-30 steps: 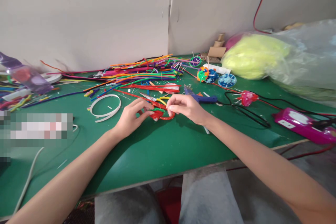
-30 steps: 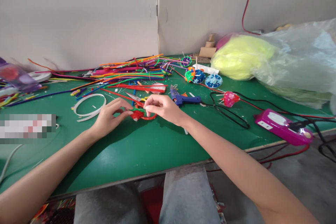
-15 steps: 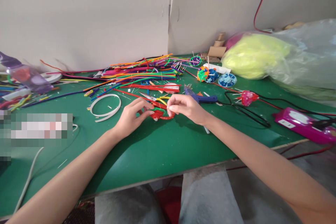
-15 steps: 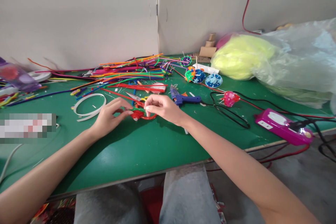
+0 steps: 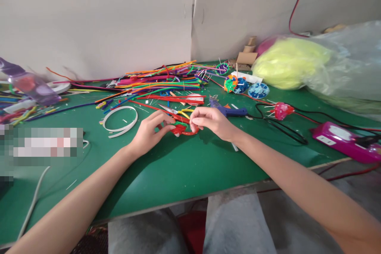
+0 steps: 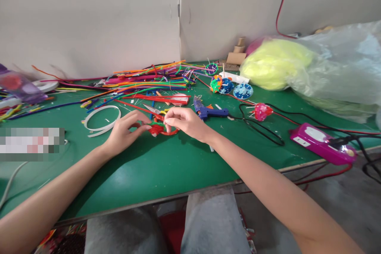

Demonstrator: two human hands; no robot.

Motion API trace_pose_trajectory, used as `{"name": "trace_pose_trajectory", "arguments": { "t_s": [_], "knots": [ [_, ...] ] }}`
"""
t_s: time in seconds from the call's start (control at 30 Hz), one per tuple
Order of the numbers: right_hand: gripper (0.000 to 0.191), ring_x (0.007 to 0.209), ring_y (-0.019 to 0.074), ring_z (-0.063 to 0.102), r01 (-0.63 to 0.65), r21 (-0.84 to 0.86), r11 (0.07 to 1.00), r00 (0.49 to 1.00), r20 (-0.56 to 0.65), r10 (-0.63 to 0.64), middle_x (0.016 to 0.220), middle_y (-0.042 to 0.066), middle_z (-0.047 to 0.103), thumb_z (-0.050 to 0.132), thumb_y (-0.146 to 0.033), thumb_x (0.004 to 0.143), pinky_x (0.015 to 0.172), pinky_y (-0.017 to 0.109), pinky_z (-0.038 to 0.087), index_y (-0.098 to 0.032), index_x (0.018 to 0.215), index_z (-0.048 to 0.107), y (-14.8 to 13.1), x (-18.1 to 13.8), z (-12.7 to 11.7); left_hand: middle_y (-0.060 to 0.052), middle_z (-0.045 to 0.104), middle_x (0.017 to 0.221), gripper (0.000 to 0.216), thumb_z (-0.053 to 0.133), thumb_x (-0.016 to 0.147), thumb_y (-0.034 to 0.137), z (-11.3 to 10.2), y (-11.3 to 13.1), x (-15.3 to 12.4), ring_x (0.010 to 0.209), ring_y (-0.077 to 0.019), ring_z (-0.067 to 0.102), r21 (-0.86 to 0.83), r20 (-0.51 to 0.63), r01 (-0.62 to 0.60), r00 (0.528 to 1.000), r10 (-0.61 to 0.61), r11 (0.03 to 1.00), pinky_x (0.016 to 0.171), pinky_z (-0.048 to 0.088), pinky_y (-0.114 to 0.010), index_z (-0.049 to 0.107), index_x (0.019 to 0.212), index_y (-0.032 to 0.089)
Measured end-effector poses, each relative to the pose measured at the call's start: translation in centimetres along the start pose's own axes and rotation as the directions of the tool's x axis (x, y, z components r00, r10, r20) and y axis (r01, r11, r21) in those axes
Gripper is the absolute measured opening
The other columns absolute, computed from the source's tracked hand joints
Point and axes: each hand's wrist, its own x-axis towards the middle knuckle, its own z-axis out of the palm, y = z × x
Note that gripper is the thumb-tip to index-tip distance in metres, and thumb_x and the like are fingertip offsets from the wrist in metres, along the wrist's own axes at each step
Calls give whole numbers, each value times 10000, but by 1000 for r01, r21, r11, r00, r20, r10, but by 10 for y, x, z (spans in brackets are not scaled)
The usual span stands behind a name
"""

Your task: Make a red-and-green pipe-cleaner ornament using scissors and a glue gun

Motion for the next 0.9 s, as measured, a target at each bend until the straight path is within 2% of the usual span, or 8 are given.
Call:
{"name": "trace_pose_trajectory", "arguments": {
  "t_s": [0.17,0.33,0.57,0.9],
  "knots": [
    [99,609,106,530,-1,9,1000,1000,7,1,680,5,653,569,-241,856,576,256,373,-155,815,597,-1,0,0,-45,636,869,79,592,896,253,0,1,1,786,-130,611,-4,4,6,1000,-6,1000,607,506,-206,620,901,180],
    [33,593,96,506,17,40,999,1000,-3,-17,688,2,647,547,-155,807,564,248,372,-163,792,576,-1,0,0,-49,640,867,102,587,899,276,0,0,1,789,-136,612,-9,8,12,1000,-12,1000,607,510,-214,625,897,182],
    [210,555,96,528,-67,69,995,994,-85,72,624,5,622,573,-369,870,452,222,295,-159,865,584,-5,1,4,-67,650,901,116,580,904,283,0,1,0,818,-147,613,-16,2,2,1000,-2,1000,624,516,-228,633,902,181],
    [114,561,85,510,-20,-9,1000,993,-114,19,698,9,635,619,-235,827,514,243,383,-145,898,619,3,2,1,-70,641,916,60,591,895,215,1,1,0,831,-139,605,-67,31,-84,996,86,994,638,525,-223,629,918,174]
  ]
}}
